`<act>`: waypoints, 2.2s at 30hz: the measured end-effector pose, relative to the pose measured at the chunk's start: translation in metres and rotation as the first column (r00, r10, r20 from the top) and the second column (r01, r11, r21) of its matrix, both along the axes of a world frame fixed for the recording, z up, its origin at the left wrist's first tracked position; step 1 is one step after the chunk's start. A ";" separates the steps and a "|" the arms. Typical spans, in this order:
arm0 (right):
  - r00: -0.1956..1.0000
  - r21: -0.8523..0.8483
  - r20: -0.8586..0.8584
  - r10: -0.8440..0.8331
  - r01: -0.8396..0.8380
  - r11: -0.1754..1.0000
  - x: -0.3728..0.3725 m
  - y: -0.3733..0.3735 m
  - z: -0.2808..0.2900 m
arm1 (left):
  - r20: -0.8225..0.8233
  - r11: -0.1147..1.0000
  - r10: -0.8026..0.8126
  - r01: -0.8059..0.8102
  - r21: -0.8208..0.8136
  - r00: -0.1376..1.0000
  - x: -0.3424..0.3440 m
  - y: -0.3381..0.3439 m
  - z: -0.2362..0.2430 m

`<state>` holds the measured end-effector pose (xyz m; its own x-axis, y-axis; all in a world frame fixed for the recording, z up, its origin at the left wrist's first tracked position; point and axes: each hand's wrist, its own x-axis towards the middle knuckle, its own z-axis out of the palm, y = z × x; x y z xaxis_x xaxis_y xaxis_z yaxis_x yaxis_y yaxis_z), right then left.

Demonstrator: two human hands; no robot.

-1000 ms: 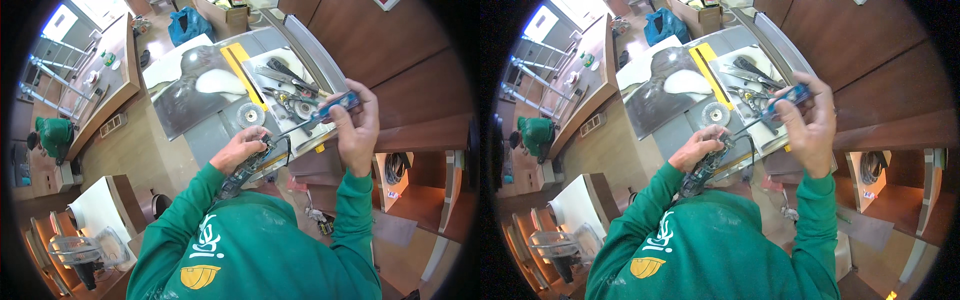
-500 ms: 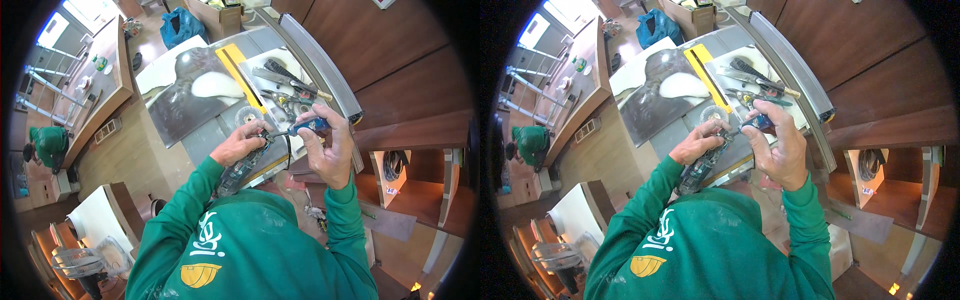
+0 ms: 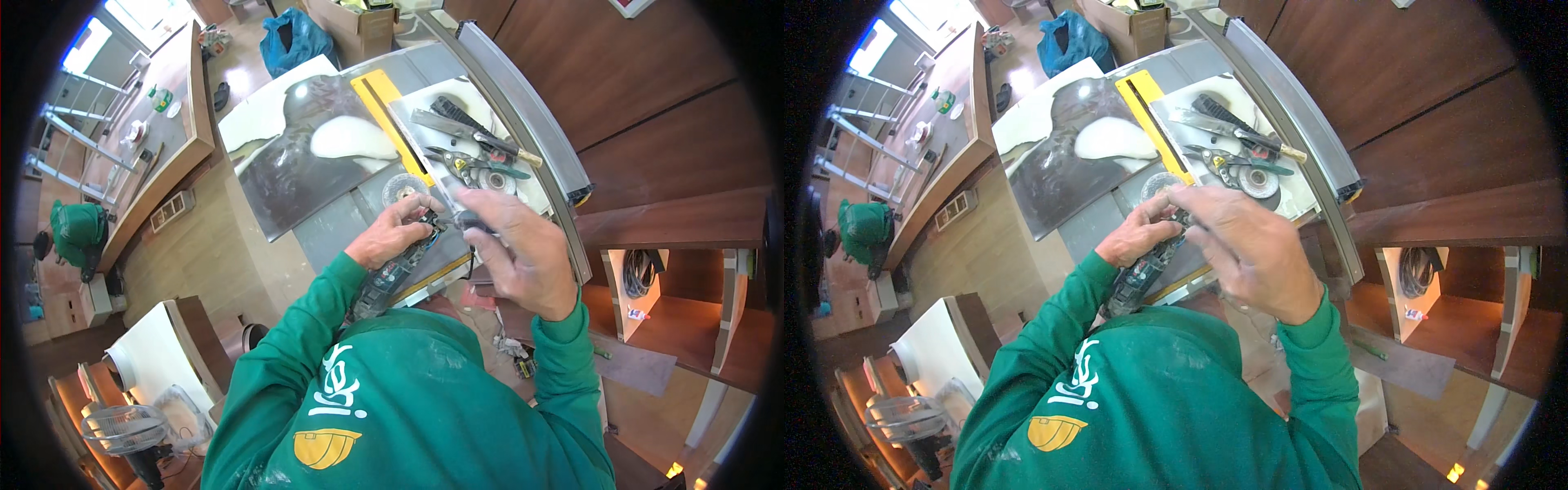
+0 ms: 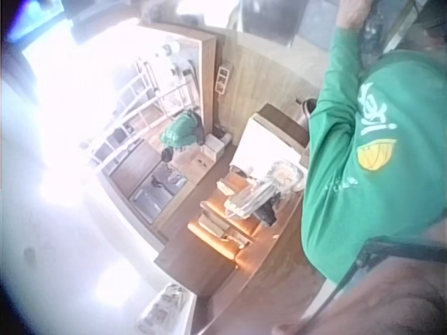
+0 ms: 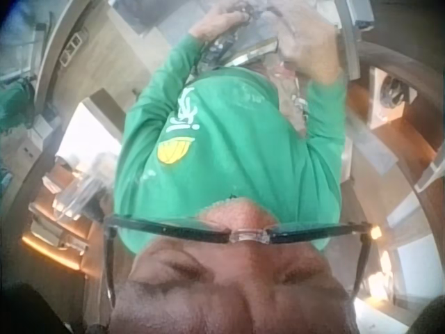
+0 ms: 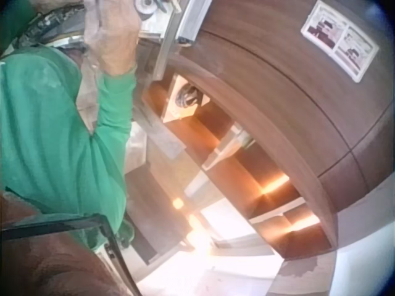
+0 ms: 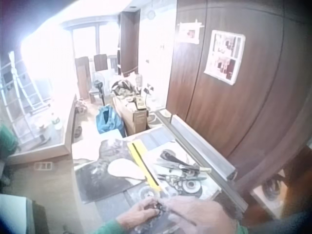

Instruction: The person disassembles a handheld power tool, removes the battery, and uses a screwdriver to loosen and remove screws from the housing. They then manipulate internal components and wires while the tool rests on a workbench.

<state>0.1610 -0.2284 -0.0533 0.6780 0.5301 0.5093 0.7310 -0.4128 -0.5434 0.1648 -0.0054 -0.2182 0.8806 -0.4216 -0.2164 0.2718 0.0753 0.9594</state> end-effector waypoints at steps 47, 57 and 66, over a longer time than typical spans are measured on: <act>0.748 0.387 -0.590 0.304 -0.068 0.920 0.013 0.104 -0.286 | -0.101 0.940 0.237 -0.254 -0.229 0.966 -0.032 0.029 0.062; 0.822 -0.207 -0.569 -0.027 -0.112 0.972 -0.031 0.032 -0.160 | -0.090 0.964 0.026 -0.049 -0.261 0.996 -0.025 0.039 0.046; 0.650 0.038 -0.760 -0.005 0.052 0.998 -0.003 -0.039 -0.091 | -0.076 0.964 -0.183 0.163 -0.212 0.980 -0.012 0.024 0.041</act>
